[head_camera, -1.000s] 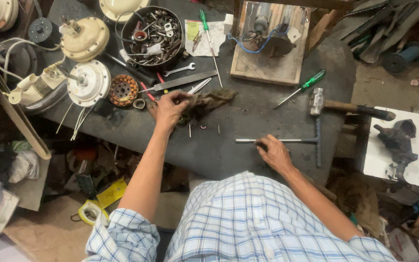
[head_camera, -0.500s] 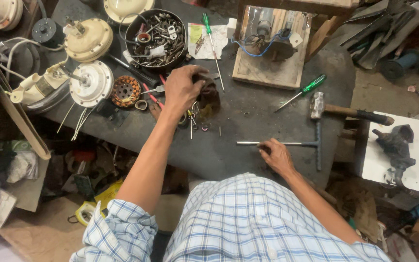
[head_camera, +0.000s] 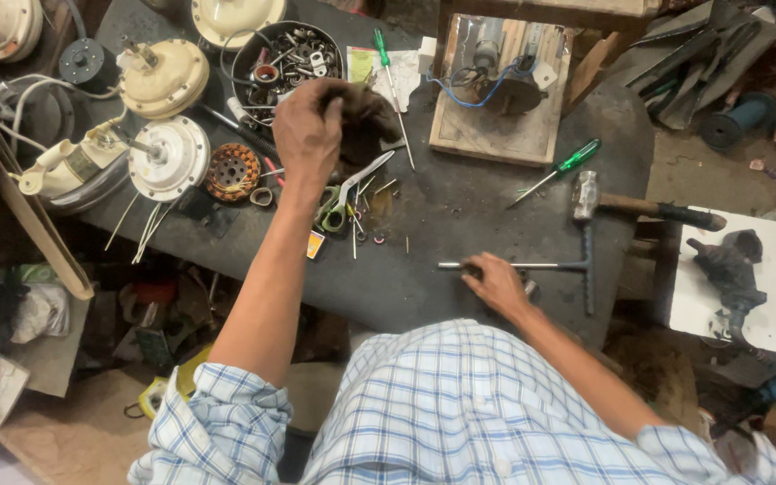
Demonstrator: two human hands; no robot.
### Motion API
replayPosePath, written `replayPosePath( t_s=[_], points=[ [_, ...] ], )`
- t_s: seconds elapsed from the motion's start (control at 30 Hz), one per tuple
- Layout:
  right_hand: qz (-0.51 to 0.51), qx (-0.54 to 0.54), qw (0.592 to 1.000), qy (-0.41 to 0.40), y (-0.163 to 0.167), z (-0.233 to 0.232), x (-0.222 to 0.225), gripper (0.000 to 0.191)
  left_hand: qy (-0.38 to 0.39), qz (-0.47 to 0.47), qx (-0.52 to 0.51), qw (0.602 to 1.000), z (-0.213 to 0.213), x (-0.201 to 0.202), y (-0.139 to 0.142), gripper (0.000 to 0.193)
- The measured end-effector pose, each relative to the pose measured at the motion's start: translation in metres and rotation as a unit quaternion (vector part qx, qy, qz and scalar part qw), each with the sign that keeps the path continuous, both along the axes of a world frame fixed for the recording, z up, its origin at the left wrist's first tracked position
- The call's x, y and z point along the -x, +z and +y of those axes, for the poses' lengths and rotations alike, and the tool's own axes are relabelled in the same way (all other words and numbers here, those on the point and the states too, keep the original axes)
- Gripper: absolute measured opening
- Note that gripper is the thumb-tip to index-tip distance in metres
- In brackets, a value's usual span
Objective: The person works on an electrical motor stator clamped in a wooden jig, using a screwdriver to adjust internal components. They repeatedly rotate the jig and probe the rotor area while a coworker briefly assists by holding a metal cup over the assembly.
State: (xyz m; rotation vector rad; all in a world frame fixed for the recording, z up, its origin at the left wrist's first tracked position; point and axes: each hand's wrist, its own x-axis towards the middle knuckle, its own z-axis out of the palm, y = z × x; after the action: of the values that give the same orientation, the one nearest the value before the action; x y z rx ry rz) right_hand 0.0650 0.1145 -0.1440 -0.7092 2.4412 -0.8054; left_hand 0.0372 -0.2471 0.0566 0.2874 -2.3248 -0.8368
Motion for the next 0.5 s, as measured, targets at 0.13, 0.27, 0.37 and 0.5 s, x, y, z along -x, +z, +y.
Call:
replayPosePath(
  t_s=[0.13, 0.27, 0.37, 0.5],
  points=[
    [0.077, 0.042, 0.995, 0.045, -0.003, -0.039, 0.013, 0.028, -0.048, -0.020, -0.050, 0.997, -0.008, -0.009, -0.019, 0.036],
    [0.049, 0.087, 0.994, 0.037, -0.009, -0.086, 0.025, 0.025, -0.112, -0.046, -0.034, 0.992, -0.017, -0.034, -0.038, 0.055],
    [0.082, 0.066, 0.994, 0.035, -0.015, -0.120, 0.027, 0.026, -0.114, -0.099, -0.063, 0.987, -0.030, -0.057, -0.057, 0.054],
    [0.082, 0.038, 0.996, 0.018, -0.025, -0.147, 0.016, 0.025, -0.079, -0.188, -0.161, 0.966, -0.055, -0.078, -0.089, 0.053]
  ],
)
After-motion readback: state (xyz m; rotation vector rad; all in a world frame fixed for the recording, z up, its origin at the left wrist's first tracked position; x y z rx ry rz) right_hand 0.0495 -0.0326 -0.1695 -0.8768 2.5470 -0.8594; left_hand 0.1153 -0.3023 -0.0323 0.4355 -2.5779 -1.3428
